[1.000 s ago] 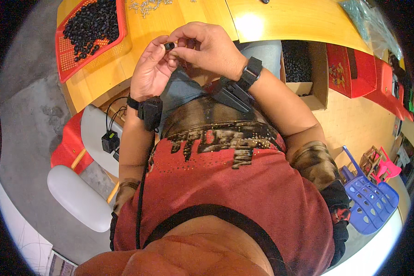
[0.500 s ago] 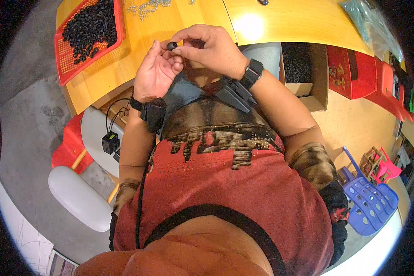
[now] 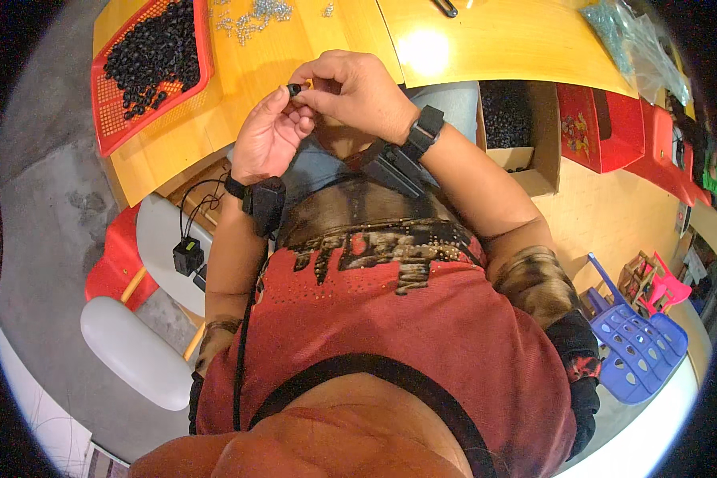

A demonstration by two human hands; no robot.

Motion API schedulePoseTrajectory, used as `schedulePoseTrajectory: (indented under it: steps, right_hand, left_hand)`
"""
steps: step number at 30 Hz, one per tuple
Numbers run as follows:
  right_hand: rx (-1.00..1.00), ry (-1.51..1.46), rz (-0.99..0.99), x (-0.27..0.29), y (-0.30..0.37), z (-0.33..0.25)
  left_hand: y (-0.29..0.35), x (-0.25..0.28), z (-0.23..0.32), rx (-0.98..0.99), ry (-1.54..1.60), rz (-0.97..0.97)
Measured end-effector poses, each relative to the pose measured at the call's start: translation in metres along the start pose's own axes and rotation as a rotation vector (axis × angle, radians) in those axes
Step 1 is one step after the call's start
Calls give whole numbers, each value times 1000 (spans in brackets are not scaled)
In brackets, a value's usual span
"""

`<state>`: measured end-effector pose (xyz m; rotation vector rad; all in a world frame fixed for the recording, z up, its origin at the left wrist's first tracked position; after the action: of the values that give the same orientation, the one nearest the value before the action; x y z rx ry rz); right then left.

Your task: The person sorts small black plastic parts and silver screws by hand, placing them into separate containers on a table.

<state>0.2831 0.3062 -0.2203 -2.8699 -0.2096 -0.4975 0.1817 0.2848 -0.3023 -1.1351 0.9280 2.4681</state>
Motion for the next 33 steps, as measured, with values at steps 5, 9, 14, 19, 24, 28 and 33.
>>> schedulePoseTrajectory:
  steps: [5,9,14,19,24,28,33]
  right_hand:
    - [-80,115,-6,20,-12,11]
    - [-128,411,145,95,-34,33]
    - [-101,617,-132,65,-45,39]
    - [-93,691,-13,58,-66,45]
    - [-113,917,98,53,-72,40]
    - [-68,997,88,49,-77,46]
    - [-64,1006,72,47,-79,49]
  left_hand:
    - [-3,14,7,-44,-36,96]
    - [-1,19,18,-70,6,95]
    - [-6,25,18,-65,58,69]
    - [-9,25,18,-47,81,39]
    - [-9,24,14,-18,101,55]
    - [-10,22,13,-25,132,39]
    - [-10,16,14,-22,154,38]
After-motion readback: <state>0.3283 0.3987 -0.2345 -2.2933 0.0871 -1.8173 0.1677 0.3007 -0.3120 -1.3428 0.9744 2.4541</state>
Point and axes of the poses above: each hand's wrist, its own y-axis away from the middle knuckle, its own x-axis out of the back of the hand, z = x × y, the point moved 10 cm from there along -y, towards the middle knuckle, and after that the axes turned 4 degrees about z, right-handed, at the moved point
